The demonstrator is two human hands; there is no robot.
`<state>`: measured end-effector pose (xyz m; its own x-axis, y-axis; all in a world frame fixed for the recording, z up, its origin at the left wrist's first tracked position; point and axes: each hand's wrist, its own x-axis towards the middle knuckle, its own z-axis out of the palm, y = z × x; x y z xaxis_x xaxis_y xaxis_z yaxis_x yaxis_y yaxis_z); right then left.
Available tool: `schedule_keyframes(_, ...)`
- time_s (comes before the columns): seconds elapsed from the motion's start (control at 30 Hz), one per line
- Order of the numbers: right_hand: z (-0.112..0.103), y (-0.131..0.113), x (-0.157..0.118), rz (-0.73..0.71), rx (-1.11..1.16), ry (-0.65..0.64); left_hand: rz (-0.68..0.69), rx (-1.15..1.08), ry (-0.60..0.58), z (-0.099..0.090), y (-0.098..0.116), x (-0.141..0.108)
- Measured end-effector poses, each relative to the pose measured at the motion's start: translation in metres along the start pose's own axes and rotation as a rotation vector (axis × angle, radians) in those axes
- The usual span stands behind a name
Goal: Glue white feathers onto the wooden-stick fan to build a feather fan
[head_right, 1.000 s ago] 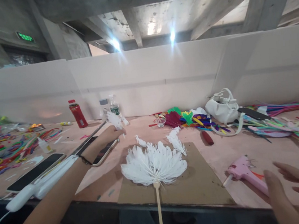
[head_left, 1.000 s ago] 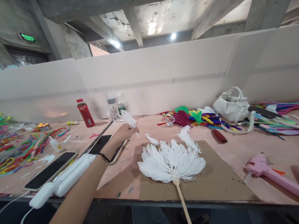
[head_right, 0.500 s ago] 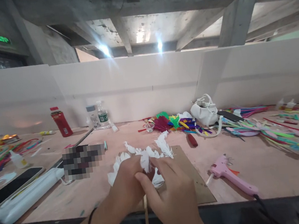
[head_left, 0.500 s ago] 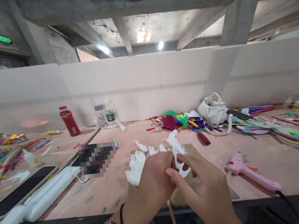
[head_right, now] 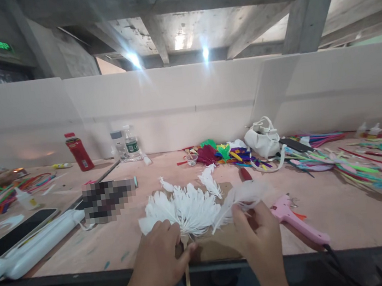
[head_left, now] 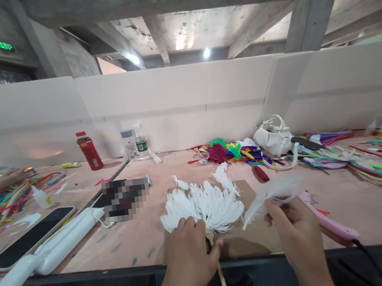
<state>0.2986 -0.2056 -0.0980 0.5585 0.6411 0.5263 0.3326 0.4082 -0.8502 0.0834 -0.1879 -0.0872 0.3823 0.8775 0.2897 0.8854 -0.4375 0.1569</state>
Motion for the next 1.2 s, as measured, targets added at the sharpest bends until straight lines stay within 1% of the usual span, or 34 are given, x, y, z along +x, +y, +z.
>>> schedule_keyframes(0.07, -0.005, 0.005, 0.0, 0.151, 0.119, -0.033, 0.009, -0.031, -0.069, -0.003, -0.008, -0.002)
schedule_keyframes(0.13, -0.01, 0.007, -0.001, 0.259, 0.253, -0.057, 0.035, -0.06, -0.108, -0.008, -0.016, -0.006)
schedule_keyframes(0.2, -0.014, 0.007, -0.002, 0.318, 0.368, -0.054, 0.061, -0.089, -0.123, -0.014, -0.022, -0.01)
schedule_keyframes(0.27, -0.02, 0.005, -0.003, 0.366, 0.456, -0.045, 0.061, -0.123, -0.112, -0.016, -0.025, -0.013)
schedule_keyframes(0.33, -0.026, 0.002, -0.005, 0.407, 0.531, -0.05, 0.041, -0.158, -0.1, -0.014, -0.025, -0.015)
schedule_keyframes(0.43, -0.034, -0.005, -0.007, 0.439, 0.616, -0.121, 0.004, -0.229, -0.096, -0.008, -0.021, -0.013)
schedule_keyframes(0.5, -0.038, -0.011, -0.01, 0.412, 0.676, -0.19, -0.027, -0.309, -0.082, -0.003, -0.018, -0.01)
schedule_keyframes(0.57, -0.043, -0.018, -0.013, 0.353, 0.717, -0.248, -0.066, -0.422, -0.064, 0.0, -0.016, -0.008)
schedule_keyframes(0.63, -0.049, -0.024, -0.016, 0.295, 0.697, -0.313, -0.093, -0.594, -0.051, 0.002, -0.016, -0.007)
schedule_keyframes(0.73, -0.055, -0.034, -0.02, 0.214, 0.62, -0.344, -0.137, -0.885, -0.09, 0.001, -0.018, -0.01)
schedule_keyframes(0.8, -0.055, -0.041, -0.023, 0.161, 0.591, -0.339, -0.149, -0.986, -0.158, 0.0, -0.02, -0.016)
schedule_keyframes(0.87, -0.05, -0.049, -0.024, 0.106, 0.577, -0.321, -0.112, -1.031, -0.211, -0.001, -0.02, -0.022)
schedule_keyframes(0.97, -0.04, -0.056, -0.024, 0.036, 0.541, -0.326, -0.038, -1.118, -0.235, -0.001, -0.017, -0.026)
schedule_keyframes(1.03, -0.033, -0.057, -0.023, 0.024, 0.482, -0.332, -0.078, -1.169, -0.257, -0.002, -0.014, -0.022)
schedule_keyframes(1.1, -0.027, -0.055, -0.021, 0.039, 0.411, -0.291, -0.124, -1.239, -0.333, 0.0, -0.013, -0.013)
schedule_keyframes(1.17, -0.024, -0.05, -0.02, 0.059, 0.363, -0.238, -0.106, -1.362, -0.407, 0.003, -0.013, -0.003)
schedule_keyframes(1.2, -0.024, -0.047, -0.02, 0.069, 0.346, -0.229, -0.083, -1.428, -0.424, 0.005, -0.013, 0.001)
